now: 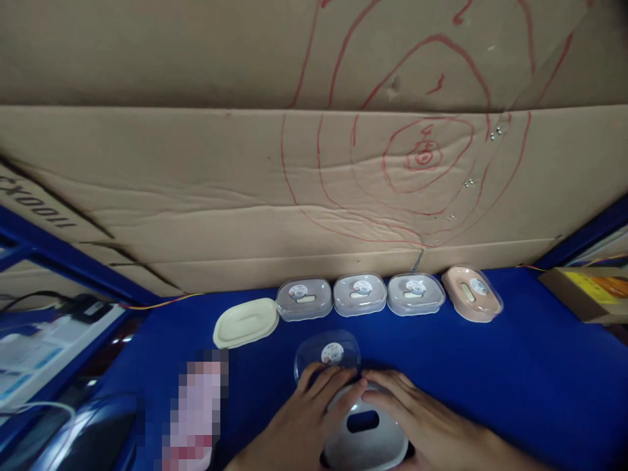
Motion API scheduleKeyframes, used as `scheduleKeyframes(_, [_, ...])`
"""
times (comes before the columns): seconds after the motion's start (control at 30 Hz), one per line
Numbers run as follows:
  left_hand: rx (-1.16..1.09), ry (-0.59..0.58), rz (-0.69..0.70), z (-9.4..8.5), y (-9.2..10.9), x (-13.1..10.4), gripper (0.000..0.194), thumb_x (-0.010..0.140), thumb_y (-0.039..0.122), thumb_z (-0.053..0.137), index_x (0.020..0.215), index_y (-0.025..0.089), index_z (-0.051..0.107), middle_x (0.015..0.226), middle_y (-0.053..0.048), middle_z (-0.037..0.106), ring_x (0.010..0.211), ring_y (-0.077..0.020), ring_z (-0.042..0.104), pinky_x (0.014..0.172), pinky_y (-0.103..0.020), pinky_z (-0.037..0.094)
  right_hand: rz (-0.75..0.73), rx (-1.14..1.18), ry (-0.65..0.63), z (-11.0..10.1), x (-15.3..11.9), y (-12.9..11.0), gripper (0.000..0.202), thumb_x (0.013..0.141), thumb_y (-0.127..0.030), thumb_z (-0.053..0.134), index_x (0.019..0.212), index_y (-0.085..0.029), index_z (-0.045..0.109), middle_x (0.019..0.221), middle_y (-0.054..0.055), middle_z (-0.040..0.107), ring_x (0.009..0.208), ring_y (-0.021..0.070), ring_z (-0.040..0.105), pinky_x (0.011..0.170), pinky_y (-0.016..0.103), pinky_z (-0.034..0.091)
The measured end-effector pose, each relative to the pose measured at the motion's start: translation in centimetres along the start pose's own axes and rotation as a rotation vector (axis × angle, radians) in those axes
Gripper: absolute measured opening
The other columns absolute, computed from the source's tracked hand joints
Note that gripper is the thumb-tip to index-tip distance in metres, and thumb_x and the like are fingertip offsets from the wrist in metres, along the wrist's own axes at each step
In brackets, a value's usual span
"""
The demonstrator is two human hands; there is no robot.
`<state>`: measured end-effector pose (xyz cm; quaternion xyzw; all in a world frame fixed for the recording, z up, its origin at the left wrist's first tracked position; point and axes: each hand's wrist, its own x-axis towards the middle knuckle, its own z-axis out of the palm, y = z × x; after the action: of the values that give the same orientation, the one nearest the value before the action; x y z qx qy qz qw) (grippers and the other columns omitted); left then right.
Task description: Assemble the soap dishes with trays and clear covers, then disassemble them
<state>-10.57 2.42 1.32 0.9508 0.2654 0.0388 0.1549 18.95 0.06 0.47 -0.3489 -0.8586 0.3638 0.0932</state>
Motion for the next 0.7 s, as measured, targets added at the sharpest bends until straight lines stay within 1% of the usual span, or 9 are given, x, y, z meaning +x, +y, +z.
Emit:
scheduleKeyframes(0.13, [0.028, 0.066, 0.045, 0.7, -0.1, 0.1, 0.12, 0.08, 0.06, 0.091, 0.171, 0.019, 0.024, 0.157, -0.015, 0.061, 0.142, -0.037, 0.058, 0.127, -0.058, 0.033, 0.027, 0.012, -0.014, 0.3, -0.1, 0.3, 0.095, 0.087, -0.059, 0.085, 0.166, -0.026, 0.044, 0.174, 0.021, 0.037, 0.161, 0.0431, 0.036, 0.13, 0.06, 0.034])
scheduleKeyframes(0.23, [0.023, 0.139, 0.049, 0.8, 0.1, 0.0, 0.113, 0.08, 0.056, 0.091, 0.167, 0.016, 0.031, 0.155, -0.015, 0.063, 0.139, -0.0366, 0.059, 0.127, -0.056, 0.033, 0.014, 0.038, 0.01, 0.6, -0.3, 0.6, 0.096, 0.086, -0.057, 0.087, 0.166, -0.027, 0.044, 0.174, 0.02, 0.038, 0.16, 0.043, 0.036, 0.13, 0.06, 0.034])
scheduleKeyframes(0.3, [0.015, 0.17, 0.058, 0.6, 0.2, -0.1, 0.109, 0.082, 0.055, 0.089, 0.165, 0.015, 0.032, 0.153, -0.015, 0.064, 0.138, -0.0357, 0.06, 0.126, -0.055, 0.034, 0.001, 0.059, 0.032, 0.7, -0.3, 0.7, 0.098, 0.084, -0.055, 0.088, 0.167, -0.027, 0.044, 0.173, 0.02, 0.04, 0.16, 0.0424, 0.037, 0.13, 0.059, 0.034])
scheduleKeyframes(0.4, [0.008, 0.196, 0.068, 0.0, 0.2, 0.0, 0.105, 0.083, 0.057, 0.087, 0.163, 0.016, 0.033, 0.15, -0.015, 0.067, 0.135, -0.0346, 0.062, 0.123, -0.053, 0.037, 0.013, 0.079, 0.033, 0.6, -0.2, 0.7, 0.1, 0.083, -0.054, 0.089, 0.167, -0.023, 0.043, 0.172, 0.022, 0.04, 0.161, 0.0423, 0.036, 0.131, 0.059, 0.033])
scheduleKeyframes(0.5, [-0.024, 0.217, 0.062, -0.3, 0.1, 0.0, 0.102, 0.081, 0.058, 0.088, 0.16, 0.019, 0.036, 0.147, -0.015, 0.069, 0.13, -0.0348, 0.066, 0.119, -0.053, 0.043, 0.03, 0.111, 0.025, 0.4, -0.2, 0.6, 0.103, 0.082, -0.054, 0.09, 0.168, -0.024, 0.042, 0.173, 0.022, 0.039, 0.161, 0.0422, 0.035, 0.131, 0.059, 0.033])
scheduleKeyframes(0.6, [-0.091, 0.256, 0.04, 0.1, -0.2, -0.2, 0.101, 0.078, 0.057, 0.091, 0.158, 0.023, 0.041, 0.146, -0.014, 0.069, 0.128, -0.0358, 0.067, 0.117, -0.055, 0.047, 0.007, 0.172, 0.078, 0.4, -0.4, 0.9, 0.108, 0.079, -0.053, 0.093, 0.169, -0.025, 0.039, 0.173, 0.022, 0.039, 0.161, 0.0419, 0.036, 0.13, 0.058, 0.033])
scheduleKeyframes(0.7, [-0.186, 0.297, -0.012, 1.1, -0.3, -0.7, 0.102, 0.076, 0.054, 0.094, 0.16, 0.027, 0.042, 0.151, -0.015, 0.064, 0.135, -0.0369, 0.063, 0.118, -0.054, 0.05, 0.02, 0.23, 0.119, 0.9, -0.8, 1.5, 0.116, 0.077, -0.055, 0.094, 0.171, -0.021, 0.035, 0.173, 0.025, 0.037, 0.161, 0.0439, 0.035, 0.13, 0.061, 0.033])
